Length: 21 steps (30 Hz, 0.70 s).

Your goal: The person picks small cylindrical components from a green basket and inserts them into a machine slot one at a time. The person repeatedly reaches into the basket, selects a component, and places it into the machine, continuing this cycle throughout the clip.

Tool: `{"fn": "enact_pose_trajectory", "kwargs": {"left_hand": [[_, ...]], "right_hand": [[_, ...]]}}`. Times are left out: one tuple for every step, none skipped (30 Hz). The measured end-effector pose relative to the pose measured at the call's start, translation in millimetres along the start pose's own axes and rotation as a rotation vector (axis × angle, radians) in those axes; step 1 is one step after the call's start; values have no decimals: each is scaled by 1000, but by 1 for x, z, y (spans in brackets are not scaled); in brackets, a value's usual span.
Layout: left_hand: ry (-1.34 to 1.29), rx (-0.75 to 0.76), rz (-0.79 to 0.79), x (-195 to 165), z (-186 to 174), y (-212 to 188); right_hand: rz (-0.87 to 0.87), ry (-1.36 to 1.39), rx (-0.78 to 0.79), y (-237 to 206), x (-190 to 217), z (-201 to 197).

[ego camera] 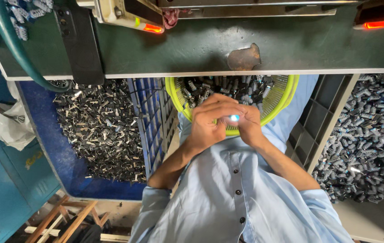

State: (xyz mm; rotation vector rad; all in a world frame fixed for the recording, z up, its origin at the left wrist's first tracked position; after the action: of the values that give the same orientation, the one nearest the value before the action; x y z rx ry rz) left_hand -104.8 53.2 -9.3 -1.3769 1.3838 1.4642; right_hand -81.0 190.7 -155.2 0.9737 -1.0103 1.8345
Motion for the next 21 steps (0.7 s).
{"fn": "enact_pose_trajectory", "kwargs": {"left_hand": [[-9,-18,-7,2,-2,1],[-18,-33,-13,3,-3,3],[-6,-60,-4,2,-5,4],[5,-85,11,1,-7,6],[15,-111,19,0,-8,8],[11,-101,21,-1,-7,10],[7,-93,23,-3,-6,11],[2,-89,27,-4,-5,13],[9,-62,16,-5,-3,13],[15,-36,5,-5,-2,14],[23,-12,-6,-4,-2,13],[-32,-37,-77,1,-6,13],[-85,-61,-144,7,-11,12],[-137,-84,-210,14,-17,10],[-57,-104,-217,19,-23,9],[23,-121,-226,26,-28,9],[102,-134,-232,33,-32,8],[136,-139,-181,33,-36,7],[171,-144,-131,34,-40,6],[205,-148,-82,34,-42,4],[196,-139,-124,42,-41,1]], "right_hand": [[69,62,-36,0,-5,0],[136,125,-76,-1,-10,-1],[140,170,-85,-2,-8,1],[139,215,-96,-2,-6,2],[144,260,-106,-2,-4,2],[178,287,-112,-2,-4,3],[213,311,-116,-2,-4,3],[247,333,-117,0,-3,2],[242,329,-145,3,0,-1],[237,324,-172,8,6,-4],[233,319,-197,13,13,-6],[132,248,-166,21,31,-7],[27,179,-132,29,51,-5],[-78,111,-98,38,71,1],[-148,25,-122,45,91,0],[-219,-61,-148,52,117,-4],[-474,-194,-145,56,153,1],[-730,-325,-145,60,186,10],[-856,-331,-114,67,207,17],[-978,-335,-76,73,224,25],[-1034,-509,-108,86,233,33]]}}
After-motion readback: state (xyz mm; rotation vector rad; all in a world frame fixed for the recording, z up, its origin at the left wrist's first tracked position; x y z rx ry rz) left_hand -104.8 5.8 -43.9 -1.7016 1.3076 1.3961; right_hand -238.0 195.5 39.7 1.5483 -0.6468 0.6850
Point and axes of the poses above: each hand's wrist, its own y-axis towards the middle knuckle, its own z-axis out of the palm, x = y × z, the point moved 9 cm from there along y, towards the middle knuckle, and after that the axes turned 10 degrees about -x, right-handed, at the moved point
